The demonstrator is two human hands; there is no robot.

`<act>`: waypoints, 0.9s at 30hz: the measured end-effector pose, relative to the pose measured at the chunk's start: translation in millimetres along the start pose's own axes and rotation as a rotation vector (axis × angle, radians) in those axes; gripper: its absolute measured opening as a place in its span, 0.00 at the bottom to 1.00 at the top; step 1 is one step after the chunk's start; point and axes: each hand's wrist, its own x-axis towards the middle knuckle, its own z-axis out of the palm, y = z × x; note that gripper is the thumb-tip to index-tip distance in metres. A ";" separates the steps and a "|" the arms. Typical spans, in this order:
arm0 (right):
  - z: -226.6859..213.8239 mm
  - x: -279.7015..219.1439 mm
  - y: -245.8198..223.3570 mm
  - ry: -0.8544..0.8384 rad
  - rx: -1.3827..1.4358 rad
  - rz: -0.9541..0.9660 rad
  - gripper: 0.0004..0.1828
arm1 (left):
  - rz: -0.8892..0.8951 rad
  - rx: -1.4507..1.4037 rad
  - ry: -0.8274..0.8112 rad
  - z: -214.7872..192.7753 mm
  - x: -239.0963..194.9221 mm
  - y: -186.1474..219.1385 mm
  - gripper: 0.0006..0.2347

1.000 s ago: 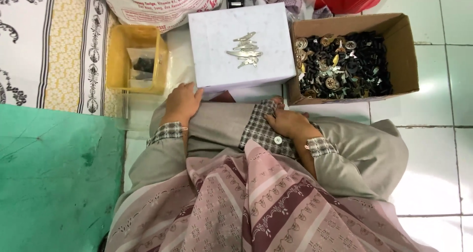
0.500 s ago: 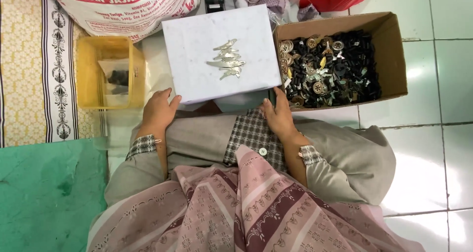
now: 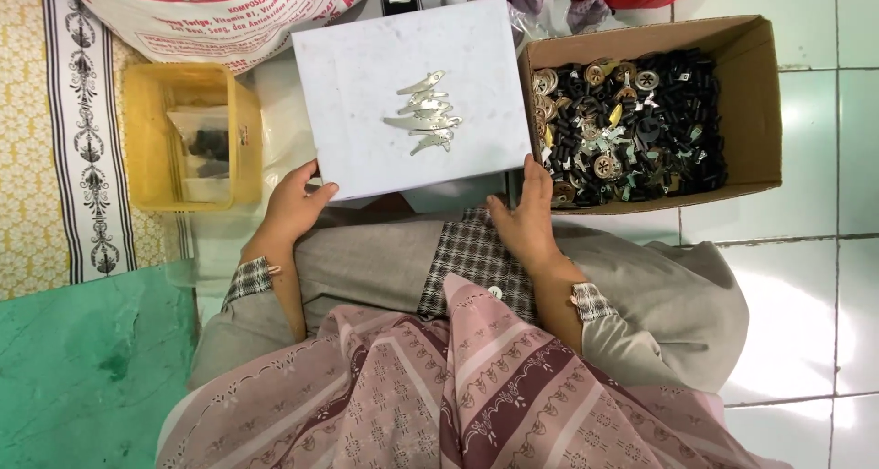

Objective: The person picks small metal clips from a white box and places them into a clear plastic bag. They then seal the bag and place it into a yellow container. The person also handles a roll of tape and a cardboard box filled with various hardware items.

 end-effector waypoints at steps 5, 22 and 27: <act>2.2 0.3 5.0 0.005 -0.094 -0.020 0.43 | 0.045 -0.070 0.026 2.8 8.0 -15.6 0.26; 1.4 9.2 42.8 0.168 0.026 0.000 0.26 | 0.082 -0.077 0.017 5.0 32.9 -50.5 0.27; -3.8 6.6 40.7 0.174 0.018 -0.042 0.16 | 0.125 -0.070 0.032 8.1 31.5 -59.4 0.25</act>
